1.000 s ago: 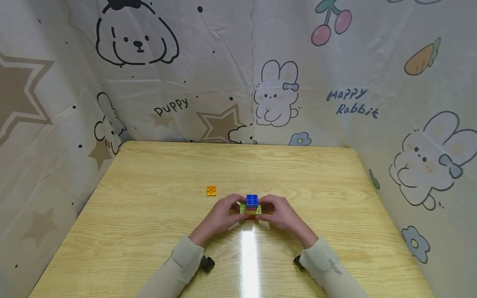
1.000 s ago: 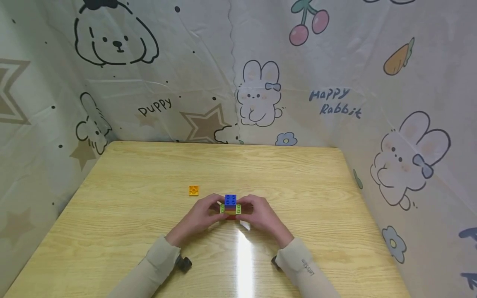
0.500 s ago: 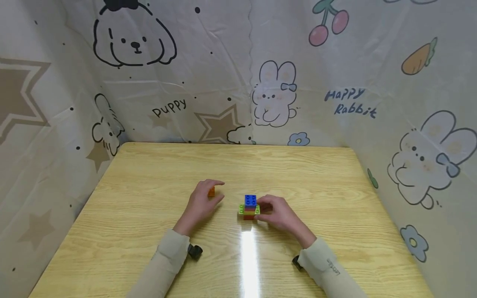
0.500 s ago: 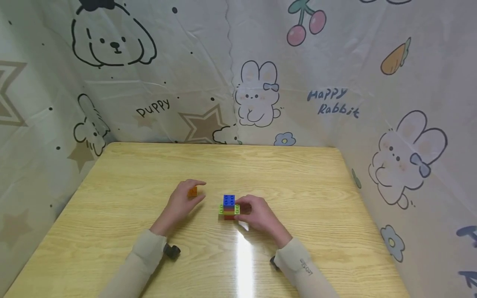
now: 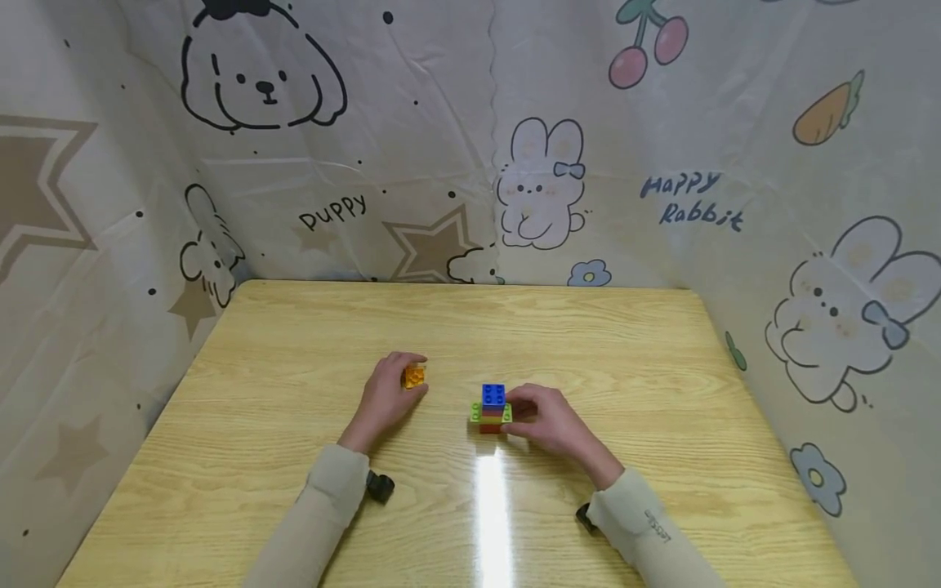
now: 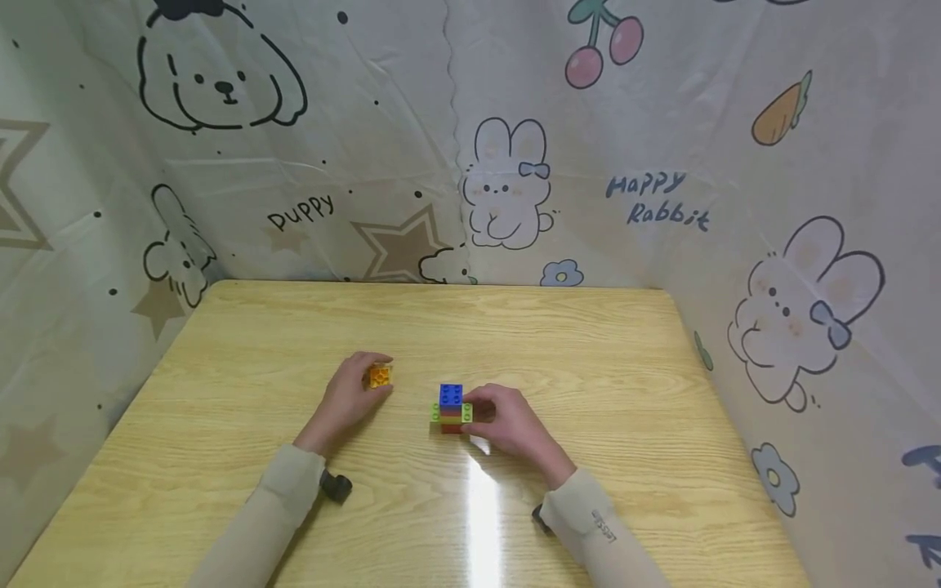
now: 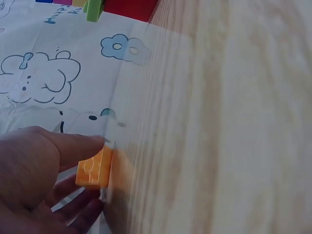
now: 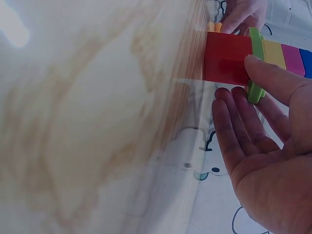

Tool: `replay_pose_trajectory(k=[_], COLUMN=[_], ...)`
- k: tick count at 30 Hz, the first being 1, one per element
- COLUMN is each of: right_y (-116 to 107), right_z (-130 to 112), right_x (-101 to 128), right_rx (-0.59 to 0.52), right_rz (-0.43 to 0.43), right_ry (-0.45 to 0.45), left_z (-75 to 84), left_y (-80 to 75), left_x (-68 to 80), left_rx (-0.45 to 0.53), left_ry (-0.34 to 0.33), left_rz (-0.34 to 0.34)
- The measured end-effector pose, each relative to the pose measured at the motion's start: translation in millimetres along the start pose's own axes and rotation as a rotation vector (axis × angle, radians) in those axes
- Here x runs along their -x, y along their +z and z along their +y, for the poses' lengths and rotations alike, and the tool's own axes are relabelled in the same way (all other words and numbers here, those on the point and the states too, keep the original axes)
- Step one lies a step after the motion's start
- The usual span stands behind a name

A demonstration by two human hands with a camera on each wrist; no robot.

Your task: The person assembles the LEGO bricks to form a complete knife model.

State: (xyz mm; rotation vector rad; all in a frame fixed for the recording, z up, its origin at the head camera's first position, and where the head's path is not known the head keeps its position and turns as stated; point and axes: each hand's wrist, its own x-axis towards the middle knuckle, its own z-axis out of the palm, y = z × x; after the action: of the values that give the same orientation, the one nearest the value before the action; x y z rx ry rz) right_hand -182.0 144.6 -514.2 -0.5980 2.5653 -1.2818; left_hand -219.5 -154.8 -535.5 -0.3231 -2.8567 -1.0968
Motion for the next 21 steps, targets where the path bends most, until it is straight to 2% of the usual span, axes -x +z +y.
replay_pose_trajectory(k=[9,21], right_y=[-1.0,-0.4], right_z=[-1.2,-1.5], right_x=[-1.2,-2.4], right_rx=[0.010,0.015], right_rz=[-0.004,-0.006], right_ry=[0.008,-0.012], left_z=[3.5,5.2], left_y=[-2.1,-2.6], left_x=[-0.1,2.0], left_rx=[0.038,0.052], left_ry=[0.007,0.003], left_rz=[-0.026,-0.010])
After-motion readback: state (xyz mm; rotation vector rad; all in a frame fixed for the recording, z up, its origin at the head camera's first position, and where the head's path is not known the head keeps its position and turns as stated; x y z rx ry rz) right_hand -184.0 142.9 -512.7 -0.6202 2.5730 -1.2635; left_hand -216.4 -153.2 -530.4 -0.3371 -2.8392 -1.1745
